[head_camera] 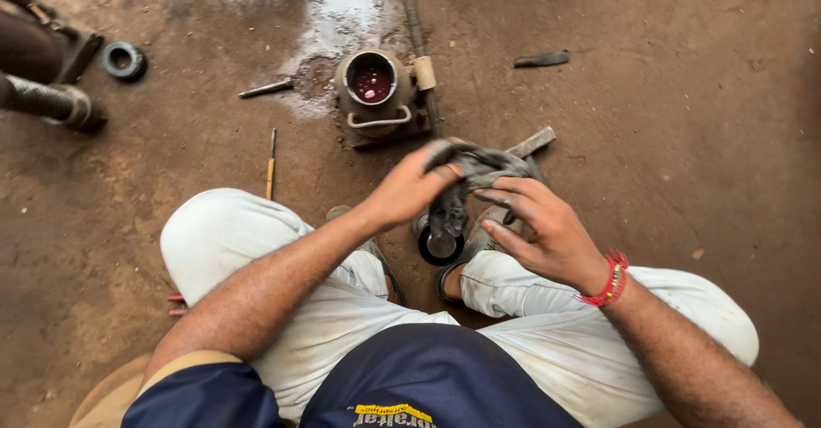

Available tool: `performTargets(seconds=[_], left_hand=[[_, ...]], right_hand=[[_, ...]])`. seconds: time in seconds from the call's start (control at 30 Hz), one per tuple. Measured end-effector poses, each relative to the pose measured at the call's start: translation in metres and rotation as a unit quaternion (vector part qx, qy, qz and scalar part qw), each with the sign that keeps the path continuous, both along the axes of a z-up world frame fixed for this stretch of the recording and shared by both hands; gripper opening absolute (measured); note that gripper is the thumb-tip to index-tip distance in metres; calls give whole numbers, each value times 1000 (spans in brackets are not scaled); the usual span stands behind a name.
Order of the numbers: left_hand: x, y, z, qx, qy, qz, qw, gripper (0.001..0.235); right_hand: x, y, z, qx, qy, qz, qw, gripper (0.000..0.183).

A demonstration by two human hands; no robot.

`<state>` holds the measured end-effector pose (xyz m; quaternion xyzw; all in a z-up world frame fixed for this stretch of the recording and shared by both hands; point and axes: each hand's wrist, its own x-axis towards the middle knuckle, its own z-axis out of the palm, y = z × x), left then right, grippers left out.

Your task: The person sits on the ground and uses a hammer to tap a metal block, then wipes a cylindrical metal part with a rag. The person repeatedly wipes the part and places it on the ground.

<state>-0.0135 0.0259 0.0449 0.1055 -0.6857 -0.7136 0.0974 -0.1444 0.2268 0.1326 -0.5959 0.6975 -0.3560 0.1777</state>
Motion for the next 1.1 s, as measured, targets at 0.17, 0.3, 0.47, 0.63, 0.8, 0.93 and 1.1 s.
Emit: performTargets(seconds=[0.17,0.3,0.47,0.63,0.8,0.93,1.1], left_hand=[[8,14,21,-253,79,-82,961,45],[7,11,24,-248,83,-51,964,29],[2,10,14,-205,-35,-19,978,30],[3,5,20,218,-22,32,975,26],[2,1,30,399,-77,49,912,26],[1,-3,27,450,-114,69,883,24],[-1,-2,-7,198,-73,113,971,25]], right_hand=[[-1,3,-8,34,-152,-66,986,38],[3,11,-15,40,-187,-91,977,48],[-14,15,-9,-1,-202,-175,964,45],[-12,-1,-17,121,-202,-73,969,67],[-5,-1,-51,179,-219,-47,958,62],[-10,3,-55,175,-184,-68,965,34],[-12,10,-33,126,-269,-97,950,25]])
